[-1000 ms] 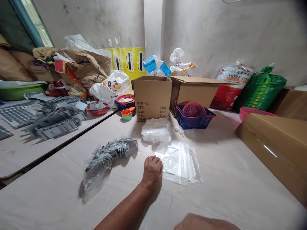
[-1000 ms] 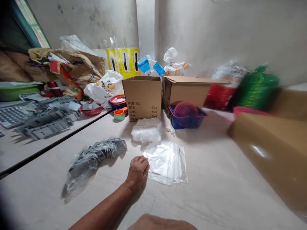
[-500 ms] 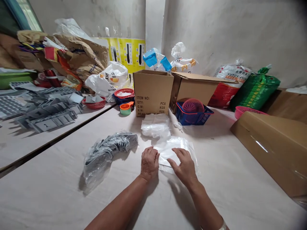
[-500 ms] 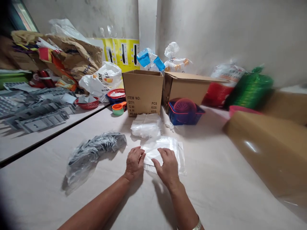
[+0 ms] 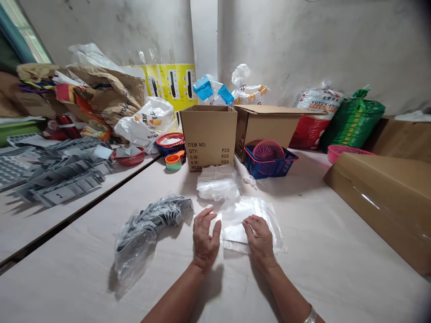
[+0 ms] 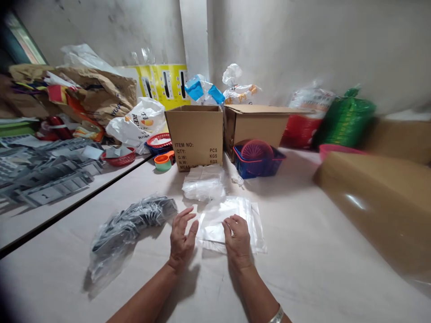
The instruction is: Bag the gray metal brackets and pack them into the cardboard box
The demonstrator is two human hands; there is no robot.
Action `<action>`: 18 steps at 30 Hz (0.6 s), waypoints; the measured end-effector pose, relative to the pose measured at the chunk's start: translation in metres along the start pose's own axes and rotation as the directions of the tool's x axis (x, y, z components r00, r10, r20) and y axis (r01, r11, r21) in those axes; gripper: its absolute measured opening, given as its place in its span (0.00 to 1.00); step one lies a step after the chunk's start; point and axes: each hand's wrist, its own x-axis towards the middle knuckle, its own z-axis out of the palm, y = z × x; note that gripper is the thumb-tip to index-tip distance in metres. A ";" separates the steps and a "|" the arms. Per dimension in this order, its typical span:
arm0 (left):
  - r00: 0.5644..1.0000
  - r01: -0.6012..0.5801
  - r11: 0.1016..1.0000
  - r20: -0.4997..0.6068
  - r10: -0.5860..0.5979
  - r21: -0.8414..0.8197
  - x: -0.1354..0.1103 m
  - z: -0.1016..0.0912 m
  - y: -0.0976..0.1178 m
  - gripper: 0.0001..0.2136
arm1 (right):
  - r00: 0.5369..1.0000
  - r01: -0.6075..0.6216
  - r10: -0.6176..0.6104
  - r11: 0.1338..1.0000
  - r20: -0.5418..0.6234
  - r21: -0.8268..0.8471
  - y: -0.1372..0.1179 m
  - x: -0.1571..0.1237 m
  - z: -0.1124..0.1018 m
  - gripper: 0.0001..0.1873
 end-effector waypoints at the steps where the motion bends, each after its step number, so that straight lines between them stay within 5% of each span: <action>1: 0.994 0.104 0.994 -0.038 -0.105 -0.035 0.001 -0.004 0.004 0.08 | 0.999 -0.034 0.035 0.999 -0.026 0.023 0.004 0.000 0.001 0.09; 3: 0.925 0.371 0.913 -0.019 -0.380 -0.170 0.003 -0.009 0.012 0.12 | 0.996 -0.059 0.061 0.998 -0.057 0.039 0.008 0.002 0.000 0.10; 6: 0.657 0.751 0.554 0.325 -0.680 -0.359 0.004 -0.009 0.027 0.20 | 0.995 -0.070 0.074 0.996 -0.065 0.063 0.009 0.002 -0.001 0.10; 9: 0.358 0.927 0.184 0.619 -0.699 -0.328 0.005 -0.003 0.037 0.26 | 0.999 -0.046 0.048 0.996 -0.023 0.075 0.007 0.001 -0.002 0.08; 11: 0.258 0.951 0.064 0.662 -0.704 -0.303 0.005 0.001 0.038 0.26 | 0.999 0.025 -0.027 0.998 0.027 0.058 0.005 0.001 -0.002 0.07; 13: 0.256 0.946 0.048 0.649 -0.717 -0.320 0.004 0.004 0.034 0.22 | 0.990 0.119 -0.120 0.993 0.078 0.023 0.004 0.001 -0.003 0.06; 18: 0.365 0.917 0.151 0.623 -0.692 -0.369 0.001 0.006 0.019 0.12 | 0.942 0.264 -0.243 0.962 0.230 -0.064 0.001 0.001 -0.010 0.07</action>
